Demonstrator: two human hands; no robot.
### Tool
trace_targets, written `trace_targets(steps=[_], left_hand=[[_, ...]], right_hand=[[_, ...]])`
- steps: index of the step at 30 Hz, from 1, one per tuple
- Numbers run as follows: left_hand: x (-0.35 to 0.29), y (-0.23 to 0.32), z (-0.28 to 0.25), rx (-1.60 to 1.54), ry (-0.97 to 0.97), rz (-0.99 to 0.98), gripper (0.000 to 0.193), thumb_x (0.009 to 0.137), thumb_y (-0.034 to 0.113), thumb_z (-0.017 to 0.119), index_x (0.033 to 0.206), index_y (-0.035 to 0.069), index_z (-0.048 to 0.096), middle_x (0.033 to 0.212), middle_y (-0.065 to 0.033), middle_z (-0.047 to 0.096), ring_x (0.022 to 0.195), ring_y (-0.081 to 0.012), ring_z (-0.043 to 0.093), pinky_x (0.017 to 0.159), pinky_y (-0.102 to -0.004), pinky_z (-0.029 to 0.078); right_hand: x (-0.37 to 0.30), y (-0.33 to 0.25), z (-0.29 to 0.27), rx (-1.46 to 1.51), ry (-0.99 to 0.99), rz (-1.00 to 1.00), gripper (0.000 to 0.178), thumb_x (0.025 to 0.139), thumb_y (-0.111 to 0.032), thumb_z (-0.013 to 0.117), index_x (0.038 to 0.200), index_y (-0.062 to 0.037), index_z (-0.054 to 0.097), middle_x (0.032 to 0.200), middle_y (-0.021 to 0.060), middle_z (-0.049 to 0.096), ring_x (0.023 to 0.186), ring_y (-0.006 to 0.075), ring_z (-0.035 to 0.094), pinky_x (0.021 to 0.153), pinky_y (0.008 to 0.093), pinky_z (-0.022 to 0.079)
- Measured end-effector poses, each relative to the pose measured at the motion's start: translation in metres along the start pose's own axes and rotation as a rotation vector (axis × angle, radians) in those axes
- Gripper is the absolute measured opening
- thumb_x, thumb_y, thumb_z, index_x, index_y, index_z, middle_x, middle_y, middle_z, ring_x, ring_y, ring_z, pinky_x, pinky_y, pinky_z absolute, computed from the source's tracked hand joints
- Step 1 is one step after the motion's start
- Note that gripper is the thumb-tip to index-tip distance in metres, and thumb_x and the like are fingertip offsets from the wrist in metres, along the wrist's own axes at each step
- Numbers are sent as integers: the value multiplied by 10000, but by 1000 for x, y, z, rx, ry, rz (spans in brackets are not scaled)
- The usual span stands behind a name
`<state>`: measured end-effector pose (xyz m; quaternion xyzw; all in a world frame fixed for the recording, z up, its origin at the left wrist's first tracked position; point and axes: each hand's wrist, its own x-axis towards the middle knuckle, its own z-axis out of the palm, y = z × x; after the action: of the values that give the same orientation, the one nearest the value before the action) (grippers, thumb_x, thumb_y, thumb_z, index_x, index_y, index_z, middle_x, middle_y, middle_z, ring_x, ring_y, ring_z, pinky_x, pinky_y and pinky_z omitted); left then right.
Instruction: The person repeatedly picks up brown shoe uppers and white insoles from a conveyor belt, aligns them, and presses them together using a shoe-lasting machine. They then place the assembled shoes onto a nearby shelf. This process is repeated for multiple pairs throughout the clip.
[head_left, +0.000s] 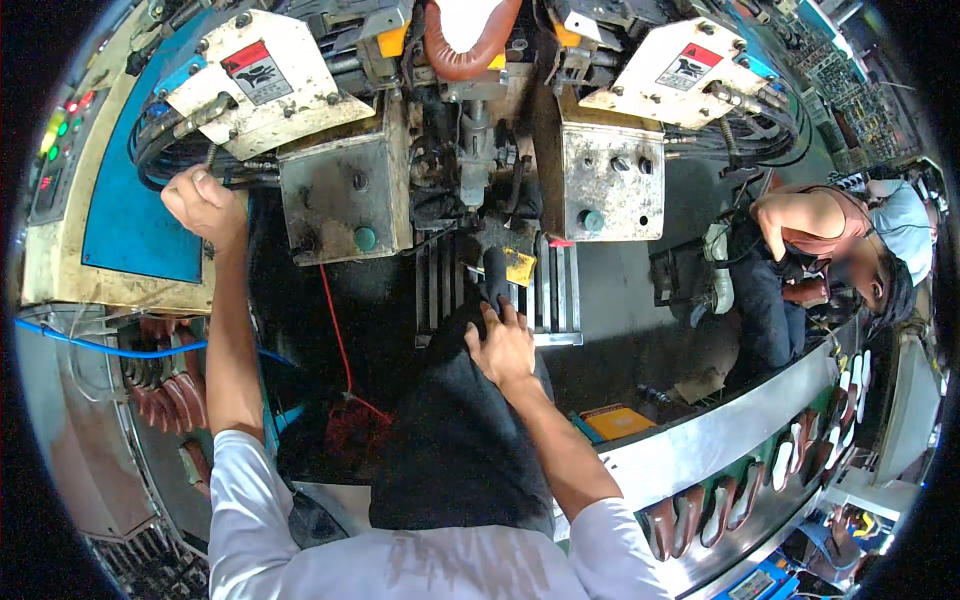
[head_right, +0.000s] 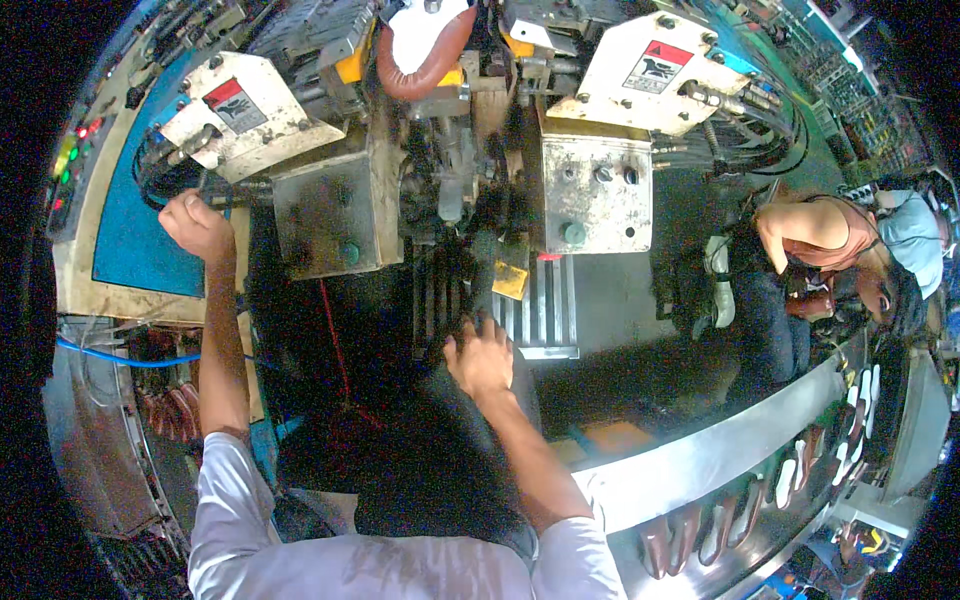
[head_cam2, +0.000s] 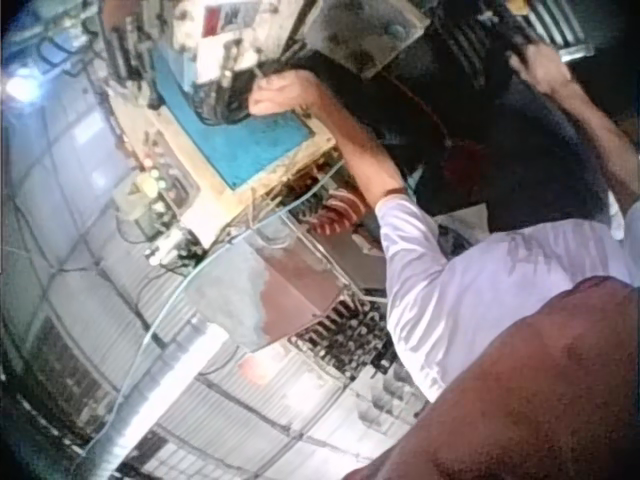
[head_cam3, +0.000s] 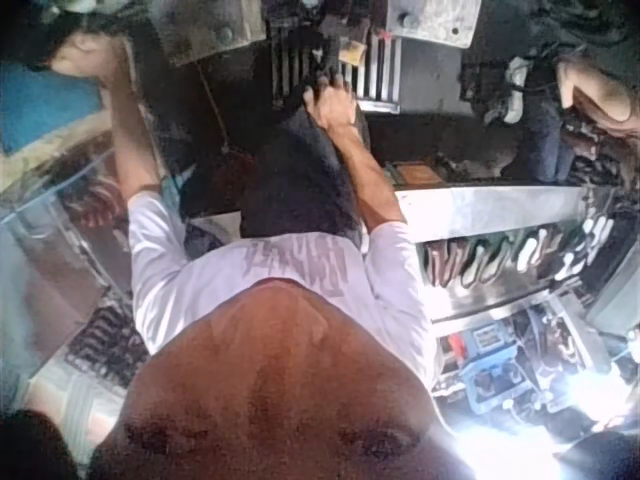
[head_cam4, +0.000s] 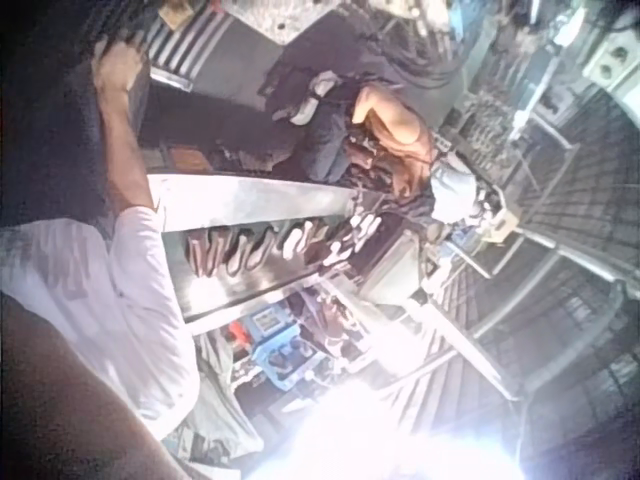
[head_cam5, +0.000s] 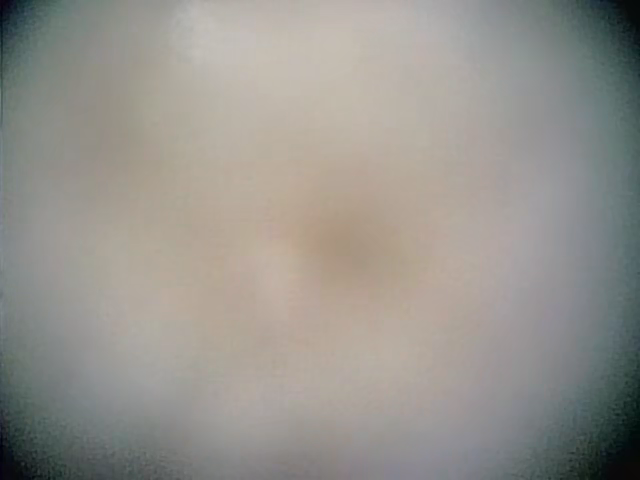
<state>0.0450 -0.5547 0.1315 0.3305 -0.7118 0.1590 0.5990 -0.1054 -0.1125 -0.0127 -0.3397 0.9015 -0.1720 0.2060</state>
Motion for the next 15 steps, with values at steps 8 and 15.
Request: trace_targets(steps=[8, 15], left_hand=[[3, 8, -1, -26, 33, 8, 248, 1003, 208, 562, 965, 9, 705, 1022, -195, 612, 979, -390, 597, 884, -515, 485], [1, 4, -2, -16, 3, -2, 267, 1010, 208, 542, 1007, -7, 700, 1039, -210, 622, 997, -390, 598, 917, -505, 490]], right_hand=[[13, -17, 1, -56, -76, -13, 535, 973, -417, 649, 1391, -85, 694, 1512, 198, 580, 1306, 422, 606, 1085, 551, 523], [17, -24, 4, -83, -104, -13, 541, 979, -425, 643, 1401, -89, 687, 1506, 198, 584, 1324, 423, 595, 1097, 545, 517]])
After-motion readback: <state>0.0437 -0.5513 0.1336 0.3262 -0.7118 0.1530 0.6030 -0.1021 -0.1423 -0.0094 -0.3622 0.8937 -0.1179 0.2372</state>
